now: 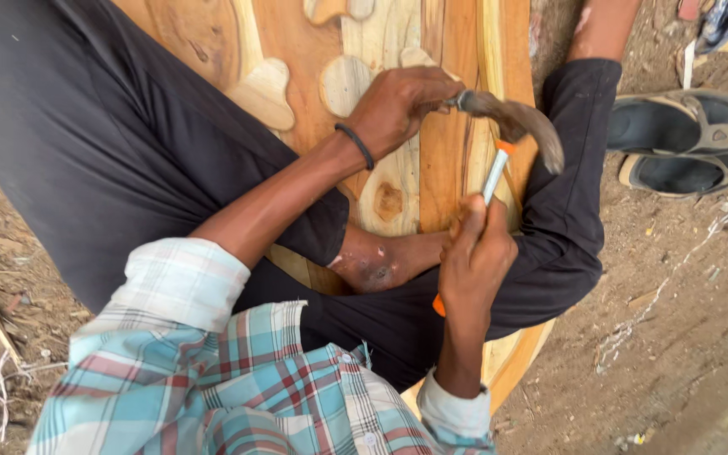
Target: The person sits on the ground and uses a hammer to drive a nail into a wooden board. They hold the nail with one hand and strike it with the hammer in the other hand repeatedly until it is secured.
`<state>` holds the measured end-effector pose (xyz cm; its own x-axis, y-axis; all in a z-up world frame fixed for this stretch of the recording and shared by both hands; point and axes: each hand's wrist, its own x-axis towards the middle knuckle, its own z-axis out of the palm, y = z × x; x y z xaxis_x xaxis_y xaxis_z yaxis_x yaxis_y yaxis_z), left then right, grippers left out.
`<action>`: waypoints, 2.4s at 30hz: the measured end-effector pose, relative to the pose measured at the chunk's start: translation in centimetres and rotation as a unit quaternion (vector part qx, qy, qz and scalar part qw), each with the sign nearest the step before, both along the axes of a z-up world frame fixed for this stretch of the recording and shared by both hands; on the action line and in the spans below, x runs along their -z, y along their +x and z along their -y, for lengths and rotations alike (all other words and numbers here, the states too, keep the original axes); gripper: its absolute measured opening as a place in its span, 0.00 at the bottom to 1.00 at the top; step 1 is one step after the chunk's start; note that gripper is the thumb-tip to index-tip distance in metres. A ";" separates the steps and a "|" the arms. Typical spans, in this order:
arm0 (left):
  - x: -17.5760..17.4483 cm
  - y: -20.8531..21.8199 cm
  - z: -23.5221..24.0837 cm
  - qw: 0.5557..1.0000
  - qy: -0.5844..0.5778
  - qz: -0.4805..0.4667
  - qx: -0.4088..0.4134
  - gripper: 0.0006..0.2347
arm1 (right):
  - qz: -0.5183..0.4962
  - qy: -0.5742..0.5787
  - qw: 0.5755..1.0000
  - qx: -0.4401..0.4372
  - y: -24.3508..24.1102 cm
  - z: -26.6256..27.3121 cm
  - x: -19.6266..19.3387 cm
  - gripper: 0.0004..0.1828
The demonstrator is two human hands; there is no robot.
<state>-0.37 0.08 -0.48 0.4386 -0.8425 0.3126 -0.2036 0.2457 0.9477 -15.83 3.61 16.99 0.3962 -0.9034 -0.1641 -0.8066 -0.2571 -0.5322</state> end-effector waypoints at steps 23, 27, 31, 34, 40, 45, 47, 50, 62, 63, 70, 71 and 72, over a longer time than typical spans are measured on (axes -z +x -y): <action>2.0 2.8 1.0 0.973 -0.078 -0.183 -0.113 0.06 | 0.232 0.232 0.919 0.221 -3.4 -1.6 1.8 0.19; 0.9 4.3 -1.7 0.980 -0.035 -0.134 -0.143 0.07 | 0.210 0.270 0.913 0.221 -4.3 -3.1 3.2 0.18; -1.1 5.0 -5.7 0.981 0.034 -0.157 -0.112 0.06 | 0.214 0.289 0.913 0.191 -4.4 -4.0 3.8 0.17; -1.6 5.0 -6.2 0.984 0.067 -0.129 -0.105 0.06 | 0.198 0.287 0.920 0.180 -4.2 -4.1 4.0 0.17; -1.2 3.5 -0.8 0.990 -0.050 -0.120 -0.049 0.06 | 0.192 0.267 0.929 0.172 -3.6 -4.3 3.9 0.18; -0.2 2.0 0.6 0.991 -0.024 -0.134 -0.004 0.05 | 0.210 0.260 0.922 0.194 -4.3 -4.0 4.0 0.18; -0.1 2.2 0.4 0.989 -0.042 -0.141 -0.006 0.05 | 0.200 0.260 0.922 0.203 -4.2 -3.9 4.2 0.18; 0.0 2.2 0.5 0.994 -0.035 -0.101 -0.021 0.04 | 0.191 0.250 0.929 0.195 -4.3 -3.6 4.4 0.19; 0.5 1.5 0.9 0.999 -0.018 -0.051 -0.002 0.08 | 0.163 0.157 0.967 0.121 -2.1 -2.6 2.9 0.18; 0.5 1.4 0.9 0.998 -0.021 -0.052 0.002 0.10 | 0.152 0.145 0.970 0.120 -2.0 -2.4 2.7 0.18; 0.4 1.1 1.0 0.999 -0.015 -0.030 -0.002 0.09 | 0.199 -0.030 0.980 0.007 -1.1 -2.3 0.0 0.20; 0.5 1.1 0.9 0.999 -0.021 -0.030 -0.004 0.09 | 0.222 -0.044 0.974 0.009 -0.9 -2.3 -0.2 0.23; 0.4 1.0 0.8 0.999 -0.028 -0.029 -0.006 0.09 | 0.245 -0.058 0.968 0.011 -0.6 -2.2 -0.2 0.26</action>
